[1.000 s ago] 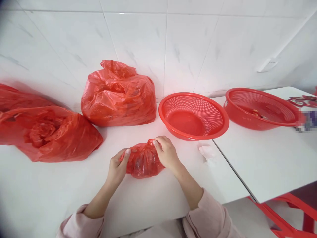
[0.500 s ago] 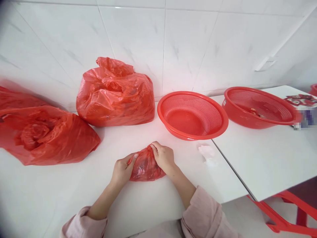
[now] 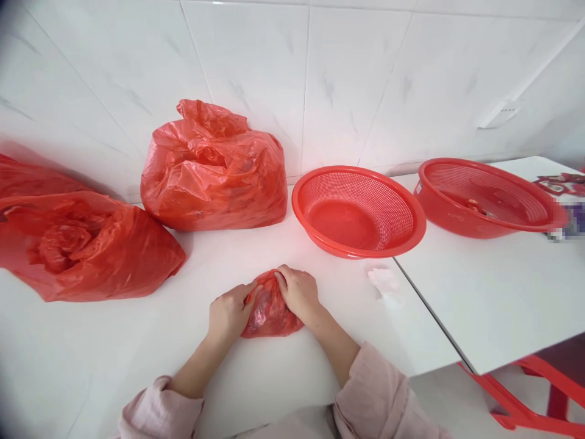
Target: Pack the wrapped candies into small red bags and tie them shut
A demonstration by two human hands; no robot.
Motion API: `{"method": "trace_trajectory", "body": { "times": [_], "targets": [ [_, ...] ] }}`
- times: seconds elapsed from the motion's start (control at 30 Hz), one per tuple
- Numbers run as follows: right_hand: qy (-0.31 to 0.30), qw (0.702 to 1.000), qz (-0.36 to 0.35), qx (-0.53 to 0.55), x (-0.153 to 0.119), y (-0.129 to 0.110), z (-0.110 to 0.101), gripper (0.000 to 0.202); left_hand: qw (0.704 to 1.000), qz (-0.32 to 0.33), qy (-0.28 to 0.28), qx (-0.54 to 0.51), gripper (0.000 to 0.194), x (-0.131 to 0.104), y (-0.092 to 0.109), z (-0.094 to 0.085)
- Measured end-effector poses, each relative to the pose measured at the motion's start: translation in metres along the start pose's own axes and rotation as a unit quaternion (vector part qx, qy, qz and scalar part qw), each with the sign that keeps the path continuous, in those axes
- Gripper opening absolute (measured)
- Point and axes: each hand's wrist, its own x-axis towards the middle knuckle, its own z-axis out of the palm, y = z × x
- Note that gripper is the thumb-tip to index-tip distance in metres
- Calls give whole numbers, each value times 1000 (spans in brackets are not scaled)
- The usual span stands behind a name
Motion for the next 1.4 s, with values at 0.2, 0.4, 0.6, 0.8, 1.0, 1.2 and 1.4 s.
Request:
{"method": "trace_trajectory", "body": {
  "times": [0.2, 0.4, 0.6, 0.8, 1.0, 1.2, 1.4],
  "targets": [
    [-3, 981, 20, 195, -1, 1, -29, 46, 990, -23, -22, -136, 49, -8, 7, -38],
    [-66, 819, 101, 561, -6, -3, -60, 43, 954, -74, -93, -276, 43, -30, -8, -67],
    [-26, 827, 152, 540, -2, 3, -55, 53, 959, -99, -69, -257, 45, -44, -34, -79],
    [-5, 864, 129, 488, 1, 0, -58, 50, 917, -9, -96, -388, 49, -45, -17, -81],
    [-118, 917, -29, 380, -5, -59, -93, 35, 841, 64, -77, -532, 43, -19, 25, -74],
    [-131, 940, -148, 279, 2, -102, -99, 17, 878, -1, -219, -425, 22, -11, 52, -57],
    [-105, 950, -147, 253, 1, -94, -73, 24, 878, -14, -218, -427, 29, -17, 57, -52]
  ]
}}
